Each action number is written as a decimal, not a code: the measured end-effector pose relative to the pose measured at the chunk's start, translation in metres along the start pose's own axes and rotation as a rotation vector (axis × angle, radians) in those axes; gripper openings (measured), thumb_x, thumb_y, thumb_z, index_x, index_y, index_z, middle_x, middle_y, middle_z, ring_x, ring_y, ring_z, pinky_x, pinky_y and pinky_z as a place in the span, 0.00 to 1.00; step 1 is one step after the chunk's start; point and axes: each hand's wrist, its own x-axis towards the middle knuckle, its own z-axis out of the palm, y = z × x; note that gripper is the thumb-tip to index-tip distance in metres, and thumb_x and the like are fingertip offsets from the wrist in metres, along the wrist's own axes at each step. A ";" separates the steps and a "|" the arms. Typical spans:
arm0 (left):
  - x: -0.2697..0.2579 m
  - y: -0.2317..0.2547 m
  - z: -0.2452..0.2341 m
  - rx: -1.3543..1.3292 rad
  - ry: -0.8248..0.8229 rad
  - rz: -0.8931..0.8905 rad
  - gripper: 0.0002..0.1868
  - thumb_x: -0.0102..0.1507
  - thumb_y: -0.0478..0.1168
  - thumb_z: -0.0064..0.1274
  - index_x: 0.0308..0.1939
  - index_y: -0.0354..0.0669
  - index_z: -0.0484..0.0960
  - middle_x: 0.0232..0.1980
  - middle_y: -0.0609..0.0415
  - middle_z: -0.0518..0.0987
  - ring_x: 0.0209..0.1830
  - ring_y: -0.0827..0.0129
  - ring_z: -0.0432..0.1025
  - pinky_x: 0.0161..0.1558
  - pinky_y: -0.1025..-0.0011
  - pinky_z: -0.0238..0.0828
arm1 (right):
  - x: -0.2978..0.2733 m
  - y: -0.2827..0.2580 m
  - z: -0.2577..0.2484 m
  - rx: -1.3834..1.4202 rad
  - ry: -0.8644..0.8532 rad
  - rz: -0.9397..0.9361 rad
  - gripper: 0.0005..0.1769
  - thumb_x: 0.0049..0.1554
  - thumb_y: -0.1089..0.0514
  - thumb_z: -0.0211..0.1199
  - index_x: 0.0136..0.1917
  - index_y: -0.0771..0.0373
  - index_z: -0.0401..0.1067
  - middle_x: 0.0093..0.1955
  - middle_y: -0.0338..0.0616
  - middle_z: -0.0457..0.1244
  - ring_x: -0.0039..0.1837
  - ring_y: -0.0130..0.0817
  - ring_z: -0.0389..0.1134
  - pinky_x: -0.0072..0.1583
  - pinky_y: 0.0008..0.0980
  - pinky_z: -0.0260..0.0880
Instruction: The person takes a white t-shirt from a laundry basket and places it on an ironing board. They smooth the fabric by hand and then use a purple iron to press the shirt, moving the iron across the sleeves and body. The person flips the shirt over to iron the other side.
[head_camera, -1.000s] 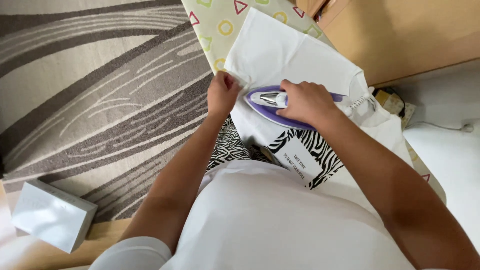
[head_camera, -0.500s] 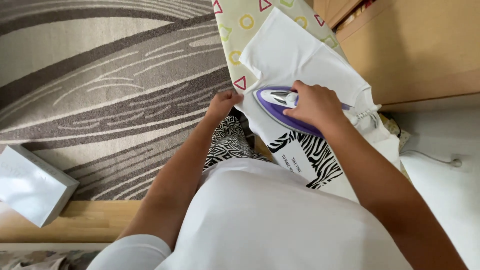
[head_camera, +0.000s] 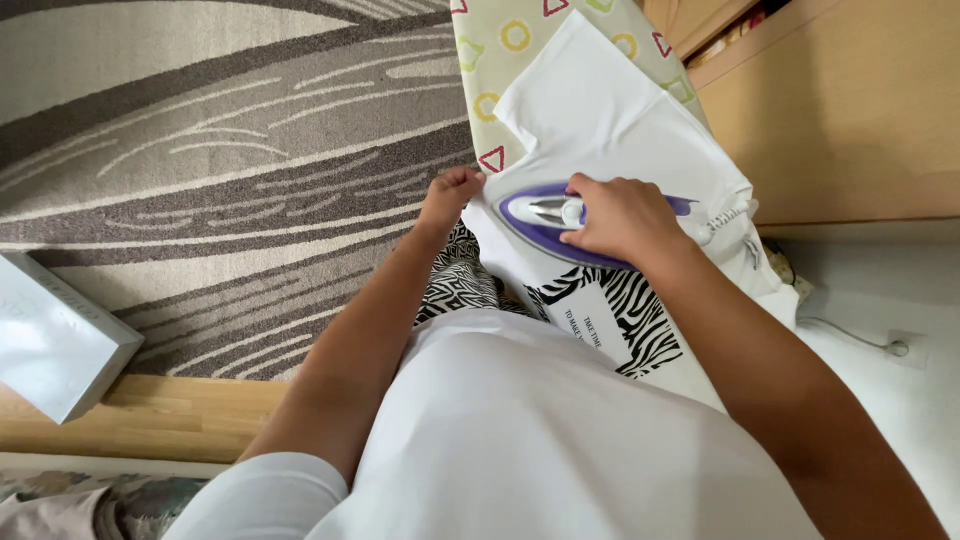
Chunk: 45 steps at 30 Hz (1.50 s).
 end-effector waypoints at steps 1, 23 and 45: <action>0.002 -0.004 0.001 -0.033 0.001 -0.009 0.09 0.66 0.44 0.57 0.34 0.45 0.84 0.27 0.63 0.72 0.31 0.80 0.63 0.38 0.81 0.58 | 0.005 -0.002 0.000 0.036 0.041 0.039 0.31 0.51 0.39 0.65 0.64 0.53 0.70 0.49 0.63 0.70 0.56 0.67 0.72 0.57 0.60 0.70; 0.021 -0.030 -0.009 -0.116 0.012 -0.109 0.23 0.73 0.54 0.41 0.39 0.41 0.83 0.35 0.52 0.77 0.37 0.70 0.68 0.43 0.74 0.66 | 0.027 -0.020 -0.007 0.050 0.111 0.068 0.30 0.50 0.41 0.65 0.63 0.53 0.72 0.47 0.62 0.70 0.53 0.65 0.73 0.55 0.59 0.72; 0.019 0.019 -0.007 0.248 0.077 -0.176 0.20 0.69 0.57 0.43 0.33 0.54 0.82 0.31 0.60 0.82 0.41 0.72 0.78 0.51 0.69 0.70 | 0.004 -0.009 -0.005 0.153 0.019 0.268 0.33 0.50 0.37 0.63 0.66 0.50 0.69 0.52 0.61 0.70 0.58 0.65 0.72 0.59 0.58 0.69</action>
